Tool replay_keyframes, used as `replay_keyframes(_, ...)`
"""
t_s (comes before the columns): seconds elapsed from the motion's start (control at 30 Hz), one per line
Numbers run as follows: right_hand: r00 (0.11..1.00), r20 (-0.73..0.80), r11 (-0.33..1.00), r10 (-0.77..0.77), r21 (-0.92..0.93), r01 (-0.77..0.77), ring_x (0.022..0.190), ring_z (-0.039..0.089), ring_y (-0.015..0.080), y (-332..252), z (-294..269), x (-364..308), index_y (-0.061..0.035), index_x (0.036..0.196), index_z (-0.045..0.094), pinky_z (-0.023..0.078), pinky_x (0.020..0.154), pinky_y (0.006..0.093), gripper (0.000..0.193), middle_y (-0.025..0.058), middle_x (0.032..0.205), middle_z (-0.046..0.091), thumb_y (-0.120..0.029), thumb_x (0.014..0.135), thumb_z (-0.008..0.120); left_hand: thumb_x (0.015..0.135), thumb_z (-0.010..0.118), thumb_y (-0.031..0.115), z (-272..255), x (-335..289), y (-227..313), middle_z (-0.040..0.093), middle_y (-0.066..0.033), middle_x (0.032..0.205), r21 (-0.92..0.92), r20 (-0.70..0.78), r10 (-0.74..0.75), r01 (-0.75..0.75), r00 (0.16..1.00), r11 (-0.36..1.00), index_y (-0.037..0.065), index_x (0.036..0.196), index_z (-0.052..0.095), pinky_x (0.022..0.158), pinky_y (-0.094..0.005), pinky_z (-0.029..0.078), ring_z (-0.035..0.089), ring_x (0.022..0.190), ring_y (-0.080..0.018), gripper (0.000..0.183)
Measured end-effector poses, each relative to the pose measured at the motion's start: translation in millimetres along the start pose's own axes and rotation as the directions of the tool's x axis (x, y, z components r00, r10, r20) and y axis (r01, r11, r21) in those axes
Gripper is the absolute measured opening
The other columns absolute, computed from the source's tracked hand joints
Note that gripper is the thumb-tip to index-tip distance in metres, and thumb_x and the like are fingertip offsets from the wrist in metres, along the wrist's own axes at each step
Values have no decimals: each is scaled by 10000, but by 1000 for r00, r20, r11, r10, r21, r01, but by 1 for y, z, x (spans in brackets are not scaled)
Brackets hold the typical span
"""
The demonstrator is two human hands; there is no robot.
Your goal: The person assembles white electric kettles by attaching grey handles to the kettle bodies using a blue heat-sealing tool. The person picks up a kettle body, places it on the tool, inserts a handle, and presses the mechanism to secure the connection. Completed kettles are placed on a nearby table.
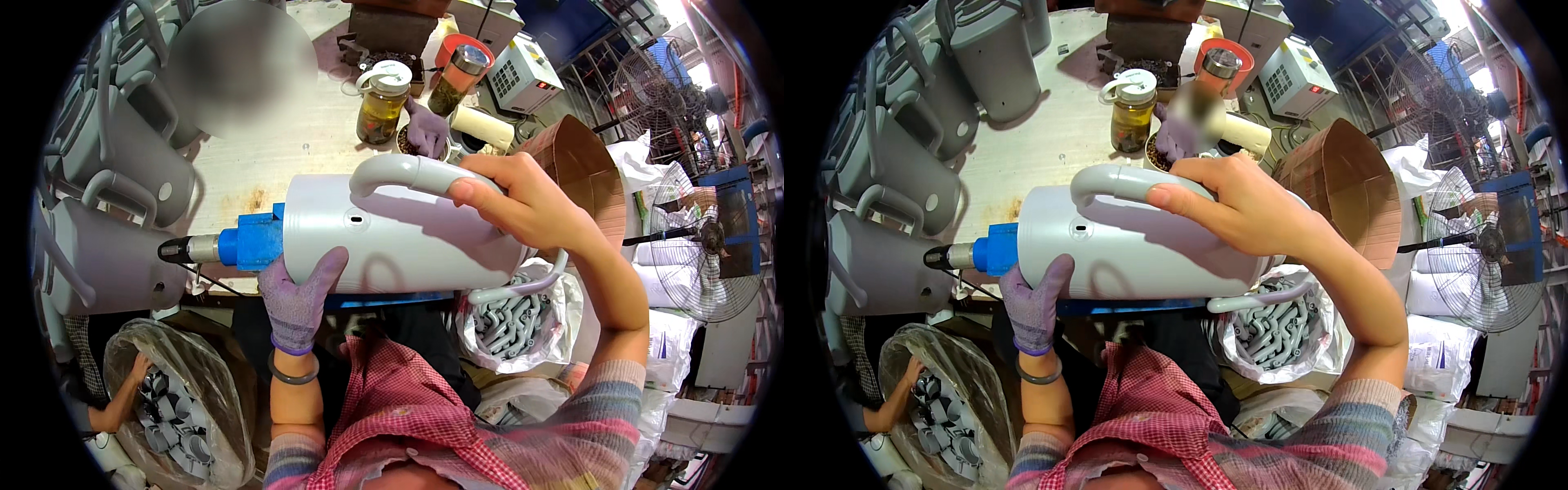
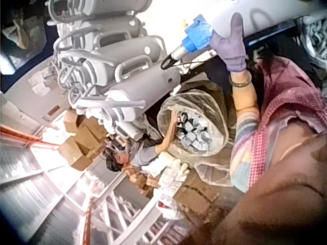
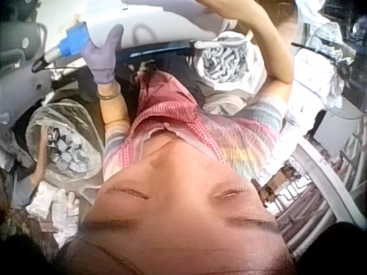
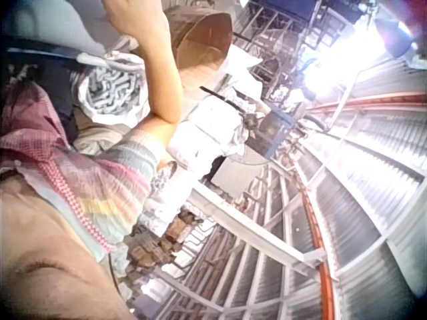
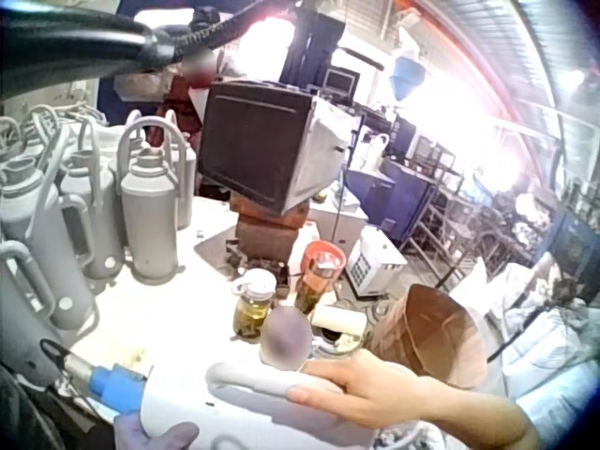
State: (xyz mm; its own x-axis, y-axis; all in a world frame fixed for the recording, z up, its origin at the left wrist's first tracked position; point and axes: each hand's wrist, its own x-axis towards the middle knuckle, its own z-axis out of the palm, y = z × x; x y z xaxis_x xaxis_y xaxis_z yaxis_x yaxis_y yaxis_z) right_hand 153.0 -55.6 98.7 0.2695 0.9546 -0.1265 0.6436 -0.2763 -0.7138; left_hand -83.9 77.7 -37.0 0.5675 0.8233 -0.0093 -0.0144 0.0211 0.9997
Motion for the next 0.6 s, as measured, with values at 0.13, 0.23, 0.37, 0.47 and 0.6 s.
replay_keyframes(0.13, 999, -29, 1000, -13, -26, 12, 543, 467, 172, 0, 5, 0, 29, 855, 640, 409, 540, 349, 519, 112, 571, 486, -468, 988, 566, 838, 818, 191, 1, -2, -2, 718, -44, 898, -3, -22, 33, -33, 999, 999, -12, 1047, 715, 777, -282, 511, 621, 812, -112, 309)
replay_keyframes(0.23, 999, -39, 999, -26, -46, 25, 555, 479, 107, 3, 7, -1, 3, 881, 639, 399, 525, 290, 480, 42, 590, 500, -457, 994, 559, 836, 820, 198, 0, -2, -1, 722, -50, 912, 5, -6, 24, -24, 1000, 1000, -13, 1051, 715, 784, -282, 513, 628, 820, -114, 319)
replay_keyframes(0.37, 998, -56, 999, 31, 15, -30, 535, 442, 57, -3, 4, 1, -22, 875, 630, 362, 495, 247, 469, -17, 579, 476, -466, 999, 548, 835, 821, 207, -1, 1, -1, 727, -58, 923, 26, 6, 34, -34, 999, 999, -16, 1054, 714, 791, -286, 517, 642, 827, -123, 330)
replay_keyframes(0.47, 998, -66, 1000, -11, -9, 10, 518, 404, 45, 3, 6, -1, -32, 862, 626, 328, 480, 239, 471, -39, 566, 446, -475, 999, 545, 837, 819, 204, 2, 1, 2, 730, -65, 935, -18, 14, 14, -13, 1000, 1000, -20, 1056, 714, 796, -286, 519, 648, 833, -124, 330)
replay_keyframes(0.6, 995, -54, 996, 85, -22, -86, 621, 488, 157, -5, 3, -2, 20, 907, 663, 436, 599, 342, 515, 104, 645, 544, -480, 983, 563, 842, 812, 180, 3, 2, -2, 731, -65, 957, -8, 17, 71, -71, 997, 997, -23, 1058, 713, 804, -286, 520, 649, 849, -118, 312)
